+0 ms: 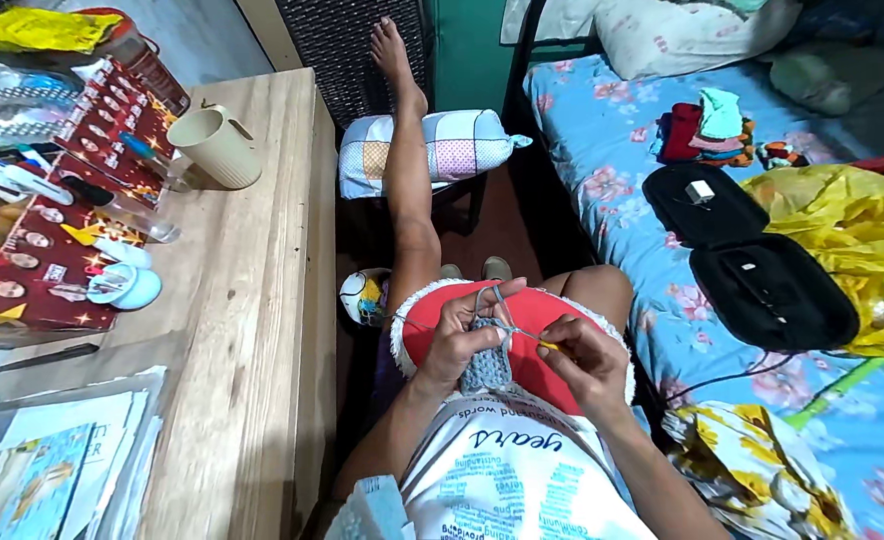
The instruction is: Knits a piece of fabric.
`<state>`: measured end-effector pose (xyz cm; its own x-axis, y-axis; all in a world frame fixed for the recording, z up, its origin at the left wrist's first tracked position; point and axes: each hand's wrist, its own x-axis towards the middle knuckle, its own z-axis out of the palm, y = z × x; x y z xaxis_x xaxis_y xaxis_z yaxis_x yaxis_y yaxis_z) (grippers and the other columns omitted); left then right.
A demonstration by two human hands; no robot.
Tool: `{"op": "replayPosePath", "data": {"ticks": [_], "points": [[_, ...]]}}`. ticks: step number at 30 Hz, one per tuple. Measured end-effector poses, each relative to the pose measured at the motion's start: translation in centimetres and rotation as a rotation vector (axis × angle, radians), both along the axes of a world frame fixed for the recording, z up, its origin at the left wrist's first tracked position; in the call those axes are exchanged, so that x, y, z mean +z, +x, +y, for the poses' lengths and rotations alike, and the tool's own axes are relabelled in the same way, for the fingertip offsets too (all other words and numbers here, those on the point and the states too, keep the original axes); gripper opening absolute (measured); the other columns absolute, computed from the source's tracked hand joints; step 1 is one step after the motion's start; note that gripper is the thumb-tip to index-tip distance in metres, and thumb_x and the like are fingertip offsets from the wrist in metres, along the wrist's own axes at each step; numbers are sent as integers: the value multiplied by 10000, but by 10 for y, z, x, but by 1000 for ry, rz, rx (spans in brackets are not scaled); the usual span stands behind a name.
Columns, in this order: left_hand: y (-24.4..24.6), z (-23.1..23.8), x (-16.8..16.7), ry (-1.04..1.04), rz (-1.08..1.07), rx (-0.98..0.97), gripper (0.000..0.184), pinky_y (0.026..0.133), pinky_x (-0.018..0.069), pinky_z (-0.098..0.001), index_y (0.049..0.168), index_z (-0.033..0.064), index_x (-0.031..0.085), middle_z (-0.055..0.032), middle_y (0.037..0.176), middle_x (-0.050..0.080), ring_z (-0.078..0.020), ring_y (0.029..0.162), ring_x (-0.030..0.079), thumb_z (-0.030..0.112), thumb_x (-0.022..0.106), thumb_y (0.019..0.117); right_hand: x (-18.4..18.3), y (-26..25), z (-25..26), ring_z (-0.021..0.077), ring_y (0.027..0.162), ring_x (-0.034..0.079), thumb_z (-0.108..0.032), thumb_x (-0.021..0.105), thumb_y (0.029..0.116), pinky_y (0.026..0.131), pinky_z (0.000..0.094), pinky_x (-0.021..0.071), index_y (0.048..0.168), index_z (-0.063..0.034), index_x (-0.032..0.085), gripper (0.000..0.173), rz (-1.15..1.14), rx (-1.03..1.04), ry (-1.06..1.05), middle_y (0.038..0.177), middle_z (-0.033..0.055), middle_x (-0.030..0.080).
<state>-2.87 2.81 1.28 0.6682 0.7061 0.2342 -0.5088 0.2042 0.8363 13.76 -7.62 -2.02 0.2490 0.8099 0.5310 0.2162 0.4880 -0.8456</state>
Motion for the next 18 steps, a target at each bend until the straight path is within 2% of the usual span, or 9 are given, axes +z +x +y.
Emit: {"op": "replayPosePath", "data": {"ticks": [2, 4, 7, 9, 11, 13, 14, 16, 18], "points": [[0, 1, -1, -70, -31, -42, 461, 671, 551, -188, 1275, -48, 634, 77, 792, 689, -5, 677, 639, -77, 521, 828, 1, -1, -2, -46, 692, 607, -45, 708, 851, 599, 116, 514, 999, -160, 733, 190, 289, 111, -130, 907, -78, 702], [1, 1, -1, -111, -26, -51, 462, 677, 555, -195, 1272, -41, 640, 65, 793, 685, -19, 680, 641, -87, 502, 834, 3, -1, -2, -43, 588, 543, -20, 712, 839, 512, 116, 456, 973, -146, 731, 185, 478, 202, -213, 868, -53, 692], [4, -3, -2, 43, 84, 54, 473, 733, 574, -220, 1317, -93, 588, 43, 845, 696, -29, 741, 660, -89, 521, 849, 6, 3, 0, -32, 542, 513, -25, 696, 843, 464, 126, 413, 965, -130, 715, 163, 600, 297, -291, 833, -30, 680], [9, -9, -5, 298, 203, 212, 442, 790, 556, -208, 1300, -135, 588, 7, 911, 698, -8, 802, 640, -80, 543, 863, 10, 3, 1, -36, 543, 514, -12, 669, 849, 471, 127, 412, 970, -119, 681, 162, 515, 256, -313, 808, -43, 674], [15, -13, -10, 577, 320, 380, 383, 800, 560, -207, 1232, -129, 653, -91, 948, 732, -36, 816, 662, -64, 554, 868, 12, -1, 0, -49, 600, 537, -17, 639, 847, 526, 119, 447, 963, -81, 650, 132, 203, 76, -288, 814, -69, 658], [21, -17, -20, 812, 392, 505, 329, 717, 558, -243, 1187, -73, 717, -142, 858, 722, -116, 736, 667, -25, 564, 899, 12, -5, 2, -26, 633, 522, -66, 619, 885, 552, 129, 449, 963, -11, 650, 100, -69, -103, -239, 832, -8, 628], [24, -18, -23, 864, 386, 521, 305, 678, 539, -232, 1169, -64, 729, -136, 804, 690, -123, 694, 635, -13, 568, 916, 13, -7, 4, -22, 636, 520, -75, 610, 903, 555, 131, 446, 979, 2, 645, 113, -111, -152, -228, 839, 5, 628], [26, -19, -24, 835, 324, 491, 261, 680, 522, -192, 1127, -74, 739, -129, 793, 670, -95, 694, 612, -3, 587, 927, 16, -8, 8, -29, 684, 565, -37, 587, 911, 588, 128, 479, 1069, 24, 612, 171, -50, -156, -233, 899, -4, 654], [19, -13, -17, 655, 256, 381, 178, 757, 554, -189, 995, -94, 740, -126, 883, 723, -57, 800, 669, 28, 618, 951, 18, -5, 11, -13, 727, 609, 35, 585, 900, 616, 146, 508, 1185, 42, 590, 285, 135, -67, -238, 925, -23, 675]]}}
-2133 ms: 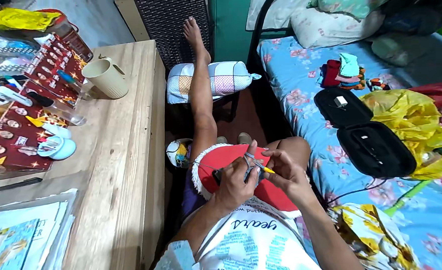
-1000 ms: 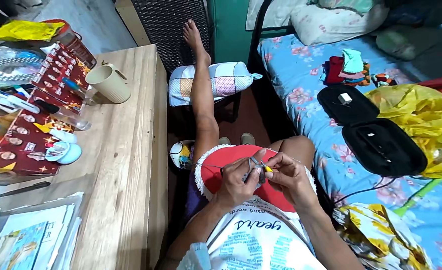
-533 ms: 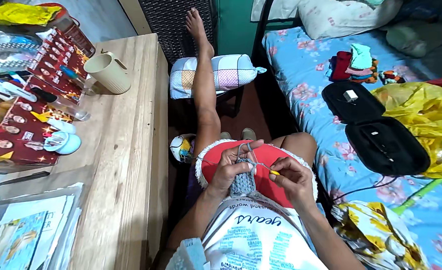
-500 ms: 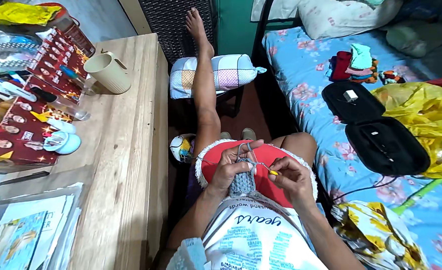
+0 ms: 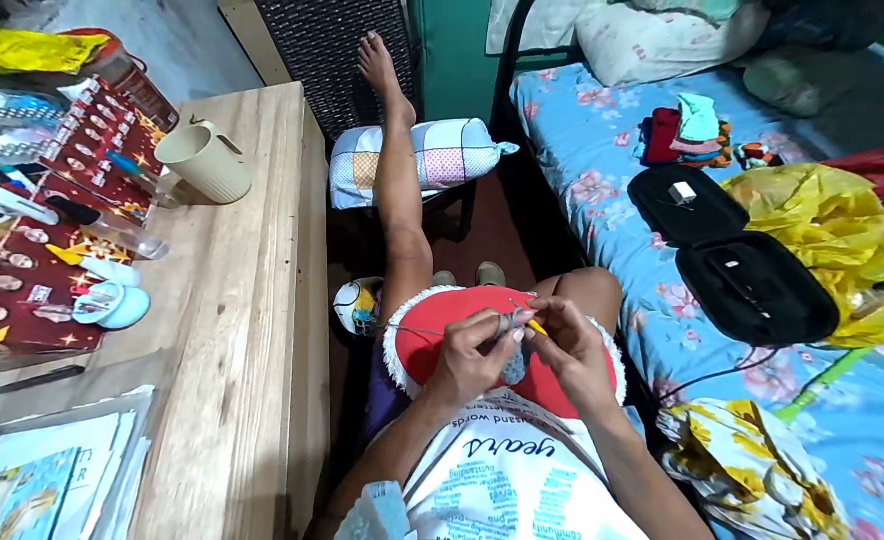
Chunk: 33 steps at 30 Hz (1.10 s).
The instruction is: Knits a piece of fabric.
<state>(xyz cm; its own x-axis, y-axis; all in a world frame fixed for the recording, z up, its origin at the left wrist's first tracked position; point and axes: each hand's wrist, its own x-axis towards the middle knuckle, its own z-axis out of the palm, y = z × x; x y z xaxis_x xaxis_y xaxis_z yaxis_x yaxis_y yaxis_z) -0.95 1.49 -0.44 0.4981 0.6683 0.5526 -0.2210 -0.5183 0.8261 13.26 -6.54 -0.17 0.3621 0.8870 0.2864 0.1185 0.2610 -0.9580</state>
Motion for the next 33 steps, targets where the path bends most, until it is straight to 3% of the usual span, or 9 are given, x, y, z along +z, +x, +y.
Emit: {"op": "replayPosePath", "data": {"ticks": [4, 8, 12, 15, 17, 19, 23, 27, 33], "points": [[-32, 26, 6, -362, 20, -274, 312, 817, 585, -242, 825, 56, 746, 10, 1022, 758, -36, 912, 702, 215, 562, 1019, -5, 5, 0, 1, 687, 616, 39, 611, 889, 578, 159, 501, 1241, -15, 683, 363, 399, 182, 16, 965, 8, 736], [-50, 55, -11, -484, -54, -583, 329, 1071, 480, -346, 813, 207, 782, 0, 1234, 732, -161, 1256, 625, 371, 575, 1009, -12, 3, 0, -32, 673, 616, -45, 671, 910, 564, 129, 487, 1208, -86, 739, 308, 552, 334, 29, 1013, 5, 759], [-38, 55, -30, -640, -402, -602, 322, 1146, 420, -442, 1043, 177, 803, -130, 1291, 697, -300, 1308, 593, 444, 667, 925, -17, 4, 2, -30, 647, 605, -36, 682, 907, 543, 128, 478, 1213, -75, 738, 313, 618, 356, 51, 1000, 22, 761], [-24, 42, -26, -523, -209, -536, 778, 1092, 473, -425, 1552, 207, 388, -89, 1338, 664, -250, 1255, 619, 485, 698, 895, -21, 3, 2, -14, 657, 619, -33, 697, 906, 543, 138, 488, 1210, -49, 736, 307, 651, 354, 46, 1019, 54, 761], [-15, 37, -22, -445, -80, -526, 1021, 1044, 514, -396, 1620, 101, -9, -88, 1277, 649, -207, 1173, 646, 256, 708, 911, -23, 3, 1, -8, 663, 619, -36, 699, 908, 544, 141, 491, 1223, -42, 731, 316, 659, 357, 41, 1054, 71, 756], [-12, 32, -16, -517, -17, -453, 1071, 923, 567, -336, 1595, 38, -119, -77, 1099, 671, -154, 983, 690, 33, 671, 872, -25, 4, -2, 3, 656, 622, -13, 686, 908, 544, 151, 500, 1224, -33, 731, 319, 634, 295, 7, 1052, 78, 758], [-7, 24, -7, -711, 154, -260, 1026, 755, 586, -258, 1626, 67, 10, -59, 911, 688, -110, 767, 686, -58, 655, 837, -37, 7, -7, -8, 636, 573, 57, 599, 908, 536, 147, 473, 1231, 34, 697, 338, 343, 101, -103, 1038, 46, 733], [5, 23, -24, -764, 313, -133, 942, 744, 565, -245, 1621, 62, 138, -61, 867, 684, -94, 732, 664, -73, 666, 853, -66, 21, -11, 5, 797, 592, 0, 581, 936, 697, 140, 505, 1236, -6, 719, 330, -126, 16, -132, 952, 31, 656], [21, 24, -55, -744, 408, -17, 861, 708, 543, -239, 1609, 63, 242, -62, 839, 691, -87, 687, 637, -59, 678, 877, -92, 39, -13, 166, 768, 648, -39, 548, 954, 696, 352, 548, 1248, -140, 752, 371, -519, 0, -227, 929, 99, 684]]}}
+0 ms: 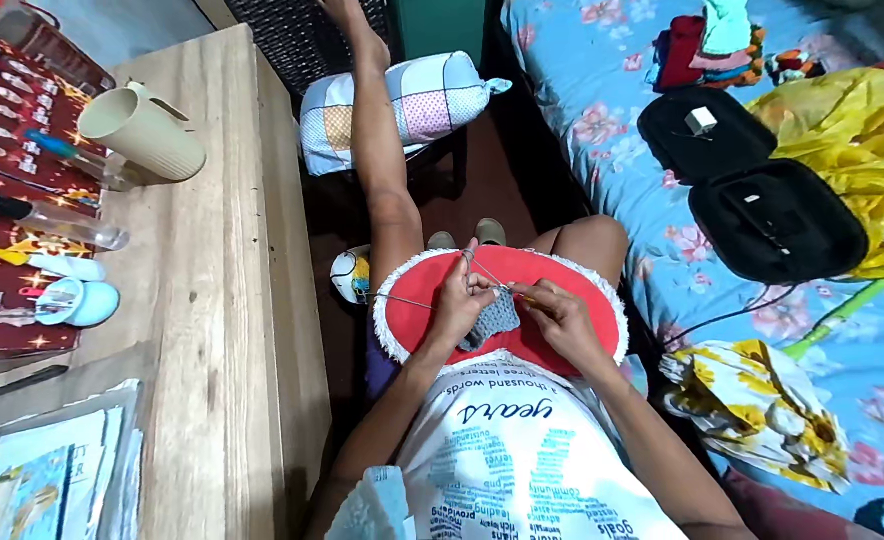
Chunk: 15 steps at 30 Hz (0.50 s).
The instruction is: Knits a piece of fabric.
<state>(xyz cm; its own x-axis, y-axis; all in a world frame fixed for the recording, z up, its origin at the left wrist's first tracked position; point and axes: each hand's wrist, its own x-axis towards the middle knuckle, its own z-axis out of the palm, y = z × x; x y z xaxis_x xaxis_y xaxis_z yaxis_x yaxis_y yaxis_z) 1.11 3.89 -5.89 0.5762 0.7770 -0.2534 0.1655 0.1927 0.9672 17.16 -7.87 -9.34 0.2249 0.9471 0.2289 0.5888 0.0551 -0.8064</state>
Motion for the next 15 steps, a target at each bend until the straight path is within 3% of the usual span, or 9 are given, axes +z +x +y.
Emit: {"op": "replayPosePath", "data": {"ticks": [4, 10, 15], "points": [[4, -4, -15, 174, 132, 8, 819, 679, 513, -259, 1598, 103, 320, -11, 813, 689, -77, 669, 596, 16, 696, 875, -1, 0, -2, 257, 667, 650, -20, 539, 919, 568, 460, 517, 1230, -147, 762, 402, -158, 4, -12, 901, 131, 690], [9, -14, -20, 417, 276, 31, 730, 868, 551, -337, 1562, 90, 406, -28, 902, 728, -131, 869, 690, 25, 663, 881, 1, -6, 0, 288, 621, 641, -1, 555, 874, 520, 469, 495, 1203, -132, 773, 416, -278, -37, -25, 853, 144, 679], [10, -16, -23, 449, 312, 33, 703, 839, 555, -347, 1555, 85, 421, -33, 904, 731, -144, 852, 691, 25, 640, 890, -2, -9, -1, 311, 625, 654, 7, 575, 852, 511, 483, 499, 1192, -125, 777, 417, -328, -56, -25, 855, 156, 681]]}}
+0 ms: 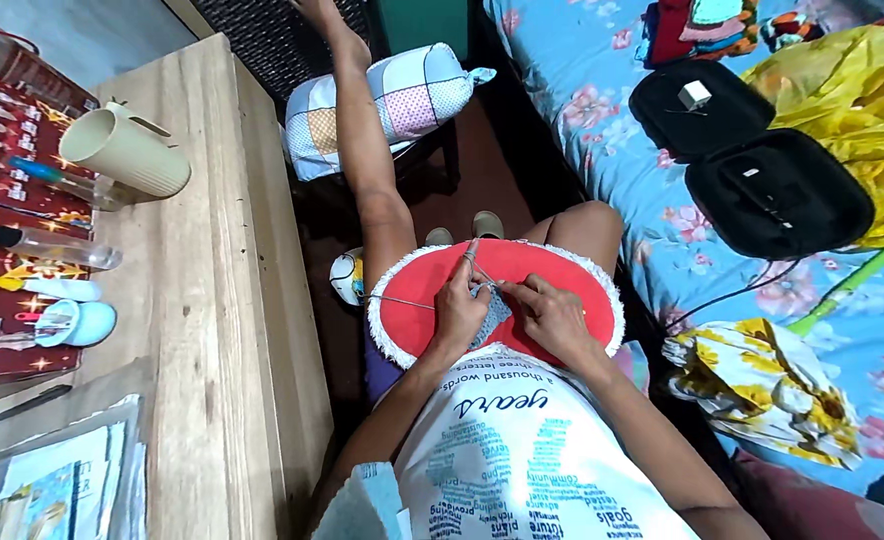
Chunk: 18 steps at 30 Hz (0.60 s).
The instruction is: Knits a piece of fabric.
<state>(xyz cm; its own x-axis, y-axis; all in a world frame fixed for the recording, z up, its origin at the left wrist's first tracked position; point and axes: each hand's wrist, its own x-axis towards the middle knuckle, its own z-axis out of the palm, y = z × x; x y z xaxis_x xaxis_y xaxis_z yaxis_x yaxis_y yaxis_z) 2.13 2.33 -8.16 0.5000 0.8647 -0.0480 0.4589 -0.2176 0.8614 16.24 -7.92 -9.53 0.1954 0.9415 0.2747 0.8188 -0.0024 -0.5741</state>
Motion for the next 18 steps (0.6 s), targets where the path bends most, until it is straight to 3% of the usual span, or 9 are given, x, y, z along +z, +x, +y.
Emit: {"op": "replayPosePath", "data": {"ticks": [7, 13, 16, 18], "points": [[2, -1, -2, 53, 41, -15, 639, 793, 553, -353, 1519, 67, 478, -68, 888, 718, -166, 808, 676, 14, 615, 897, -2, -4, 2, 322, 625, 663, 5, 589, 848, 504, 476, 508, 1188, -122, 778, 409, -48, -17, -7, 869, 165, 685], [3, -5, -5, 179, 92, -43, 569, 824, 560, -442, 1476, 28, 526, -109, 910, 735, -242, 848, 705, 19, 596, 911, -3, -8, 2, 348, 663, 677, 9, 618, 823, 524, 496, 524, 1215, -118, 764, 437, -92, -23, -56, 910, 185, 686], [4, -4, -6, 146, 59, -34, 592, 815, 559, -406, 1492, 26, 505, -93, 899, 734, -211, 831, 697, 31, 599, 908, -6, -11, 2, 343, 660, 675, 13, 628, 808, 514, 489, 520, 1226, -118, 760, 458, -88, -50, -26, 905, 181, 684], [3, -2, -6, 31, -45, -13, 606, 825, 558, -332, 1501, 22, 483, -69, 929, 732, -147, 837, 685, 33, 616, 910, -5, -14, 1, 328, 641, 666, 21, 617, 819, 504, 479, 514, 1223, -107, 761, 448, -37, -79, 14, 889, 175, 682]]}}
